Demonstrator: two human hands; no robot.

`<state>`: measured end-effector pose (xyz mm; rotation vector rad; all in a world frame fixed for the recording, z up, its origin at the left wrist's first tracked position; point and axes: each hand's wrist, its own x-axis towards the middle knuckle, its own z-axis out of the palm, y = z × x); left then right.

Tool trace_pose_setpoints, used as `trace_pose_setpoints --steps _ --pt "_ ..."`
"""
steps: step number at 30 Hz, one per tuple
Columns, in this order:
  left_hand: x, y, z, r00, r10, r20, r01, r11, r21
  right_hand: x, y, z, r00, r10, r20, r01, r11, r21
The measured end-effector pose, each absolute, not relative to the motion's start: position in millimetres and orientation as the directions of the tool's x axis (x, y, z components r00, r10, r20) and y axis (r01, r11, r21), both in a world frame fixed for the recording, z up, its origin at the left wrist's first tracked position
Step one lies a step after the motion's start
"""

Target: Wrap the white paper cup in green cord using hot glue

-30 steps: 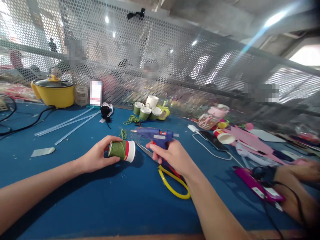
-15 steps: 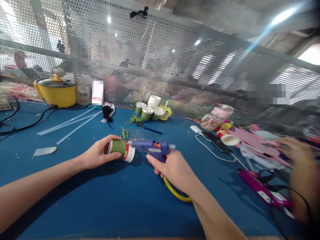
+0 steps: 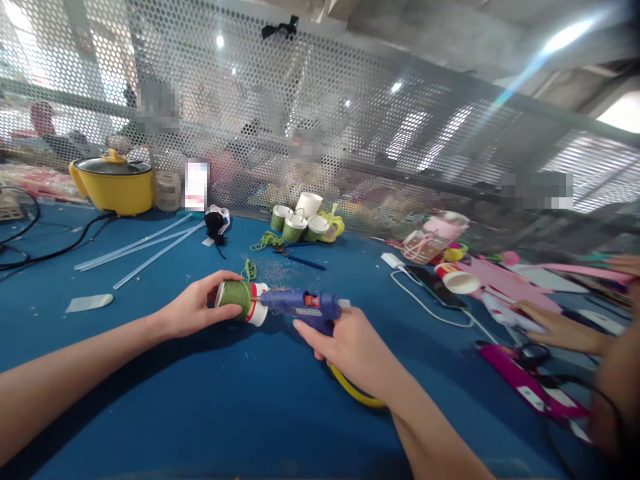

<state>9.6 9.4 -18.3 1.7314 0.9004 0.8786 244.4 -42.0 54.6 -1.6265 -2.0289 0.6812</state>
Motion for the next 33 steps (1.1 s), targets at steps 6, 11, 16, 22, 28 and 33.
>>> trace_pose_setpoints --steps 6,11,16,22,28,33 --pt "10.2 9.1 -15.7 0.470 0.868 0.158 0.197 -0.278 0.940 247.1 -39.9 51.7 -0.227 0.973 0.038 0.757 0.201 -0.622" --pt "10.0 9.0 -15.0 0.476 0.864 0.161 0.210 -0.289 0.934 247.9 -40.2 51.0 -0.233 0.971 0.045 0.760 0.211 -0.615" --pt "9.6 8.2 -14.1 0.480 0.859 0.181 0.250 -0.332 0.910 247.6 -40.9 52.4 -0.242 0.968 0.064 0.773 0.232 -0.590" --pt "8.2 7.5 -13.0 0.486 0.844 0.228 0.285 -0.400 0.871 247.4 -39.3 53.0 -0.221 0.973 0.066 0.777 0.217 -0.591" --pt "6.7 7.9 -14.3 0.504 0.802 0.320 0.345 -0.527 0.777 244.6 -40.1 56.7 -0.176 0.984 0.042 0.768 0.163 -0.619" --pt "6.4 6.9 -14.2 0.523 0.773 0.360 0.362 -0.584 0.727 242.3 -38.7 59.1 -0.148 0.988 0.037 0.785 0.140 -0.604"
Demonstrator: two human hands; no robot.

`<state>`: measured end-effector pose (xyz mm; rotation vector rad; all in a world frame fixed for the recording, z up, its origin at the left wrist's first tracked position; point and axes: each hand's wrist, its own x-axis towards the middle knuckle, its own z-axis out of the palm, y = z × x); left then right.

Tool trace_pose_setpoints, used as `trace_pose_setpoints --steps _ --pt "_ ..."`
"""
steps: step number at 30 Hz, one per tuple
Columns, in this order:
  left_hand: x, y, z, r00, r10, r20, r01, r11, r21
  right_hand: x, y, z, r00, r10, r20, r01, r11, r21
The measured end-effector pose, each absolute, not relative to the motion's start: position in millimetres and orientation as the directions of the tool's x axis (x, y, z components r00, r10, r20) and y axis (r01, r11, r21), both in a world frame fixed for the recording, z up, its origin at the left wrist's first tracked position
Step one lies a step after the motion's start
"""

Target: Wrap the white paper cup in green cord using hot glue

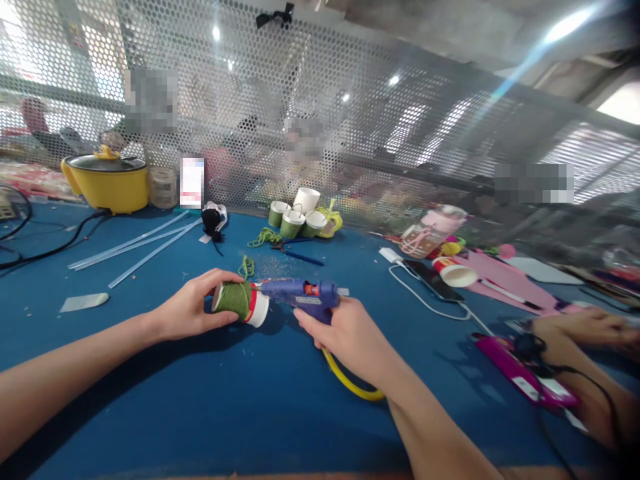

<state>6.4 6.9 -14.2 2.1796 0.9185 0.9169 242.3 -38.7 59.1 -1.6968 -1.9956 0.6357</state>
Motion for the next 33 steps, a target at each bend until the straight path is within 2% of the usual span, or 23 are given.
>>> trace_pose_setpoints --steps 9,18,33 --pt "6.2 5.4 -10.9 0.549 0.735 0.397 0.386 -0.645 0.660 247.3 -42.2 58.8 -0.181 0.983 0.016 0.773 0.152 -0.616" --pt "7.2 2.6 -9.2 0.594 0.645 0.481 0.373 -0.751 0.546 244.7 -37.4 60.8 -0.136 0.991 -0.006 0.787 0.105 -0.608" --pt "8.2 1.4 -11.8 0.595 0.616 0.516 0.347 -0.776 0.527 242.4 -40.3 63.5 -0.137 0.991 -0.006 0.795 0.106 -0.598"
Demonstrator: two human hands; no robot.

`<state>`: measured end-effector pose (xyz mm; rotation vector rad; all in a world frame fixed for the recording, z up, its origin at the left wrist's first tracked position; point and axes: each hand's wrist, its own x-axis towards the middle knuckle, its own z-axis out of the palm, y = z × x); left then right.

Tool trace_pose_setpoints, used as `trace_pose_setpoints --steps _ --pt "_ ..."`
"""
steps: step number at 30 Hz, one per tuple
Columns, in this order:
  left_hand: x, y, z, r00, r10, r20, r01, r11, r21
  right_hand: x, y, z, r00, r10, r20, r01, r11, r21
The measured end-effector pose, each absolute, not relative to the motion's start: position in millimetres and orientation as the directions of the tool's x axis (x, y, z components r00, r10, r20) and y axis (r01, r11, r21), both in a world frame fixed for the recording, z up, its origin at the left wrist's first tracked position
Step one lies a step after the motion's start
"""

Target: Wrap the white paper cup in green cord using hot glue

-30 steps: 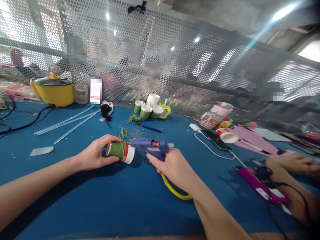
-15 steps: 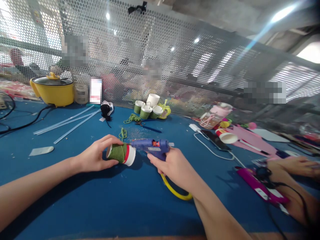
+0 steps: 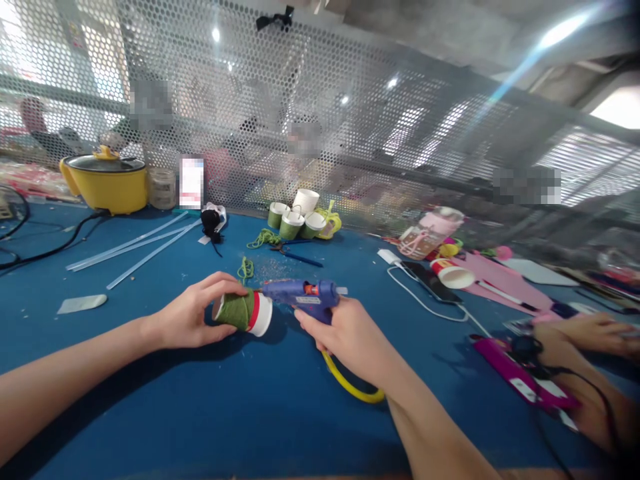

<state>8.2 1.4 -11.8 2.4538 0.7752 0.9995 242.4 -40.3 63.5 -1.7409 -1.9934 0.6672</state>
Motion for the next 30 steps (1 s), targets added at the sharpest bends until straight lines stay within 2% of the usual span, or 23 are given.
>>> trace_pose_setpoints --steps 5,18,30 --pt "8.6 1.4 -11.2 0.607 0.601 0.520 0.336 -0.787 0.518 243.0 -37.9 60.5 -0.139 0.990 -0.007 0.792 0.107 -0.601" --pt "8.7 2.5 -8.9 0.553 0.696 0.458 0.416 -0.707 0.571 250.5 -45.0 55.4 -0.174 0.985 -0.016 0.771 0.126 -0.624" --pt "8.6 4.9 -13.9 0.514 0.754 0.409 0.380 -0.628 0.679 247.9 -47.2 57.1 -0.170 0.985 -0.029 0.792 0.119 -0.599"
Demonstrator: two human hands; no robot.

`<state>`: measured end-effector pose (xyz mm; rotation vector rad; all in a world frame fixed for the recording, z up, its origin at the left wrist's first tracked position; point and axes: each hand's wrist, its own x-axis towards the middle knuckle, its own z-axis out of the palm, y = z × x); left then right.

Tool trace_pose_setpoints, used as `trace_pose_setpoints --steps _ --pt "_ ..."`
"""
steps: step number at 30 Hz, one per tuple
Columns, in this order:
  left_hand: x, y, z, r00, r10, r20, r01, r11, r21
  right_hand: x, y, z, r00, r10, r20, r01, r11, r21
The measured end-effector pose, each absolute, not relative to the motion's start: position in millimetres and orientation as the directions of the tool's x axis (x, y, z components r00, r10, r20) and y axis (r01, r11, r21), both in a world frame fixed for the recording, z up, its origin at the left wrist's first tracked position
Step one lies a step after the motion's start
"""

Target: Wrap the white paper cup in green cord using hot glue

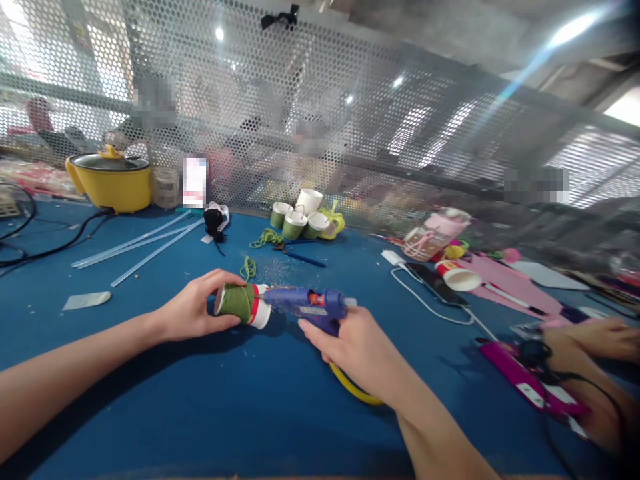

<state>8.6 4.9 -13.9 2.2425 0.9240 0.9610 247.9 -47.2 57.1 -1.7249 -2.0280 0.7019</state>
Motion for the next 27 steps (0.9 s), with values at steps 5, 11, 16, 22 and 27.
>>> trace_pose_setpoints --steps 5,11,16,22,27 --pt "8.6 6.5 -15.0 0.491 0.782 0.384 0.378 -0.589 0.714 247.3 -48.7 58.5 -0.171 0.985 -0.016 0.802 0.130 -0.582" --pt "8.3 6.9 -15.1 0.473 0.808 0.352 0.357 -0.541 0.762 245.9 -50.6 60.1 -0.200 0.980 -0.005 0.806 0.161 -0.569" --pt "8.5 7.1 -14.3 0.461 0.825 0.326 0.354 -0.508 0.785 245.5 -50.9 59.4 -0.218 0.976 0.003 0.812 0.183 -0.554" --pt "9.1 7.2 -14.0 0.452 0.836 0.312 0.362 -0.492 0.792 246.1 -50.9 58.8 -0.226 0.974 -0.019 0.821 0.180 -0.541" --pt "8.1 7.3 -15.4 0.477 0.799 0.368 0.370 -0.562 0.740 245.5 -49.9 60.1 -0.217 0.976 0.034 0.806 0.199 -0.557"
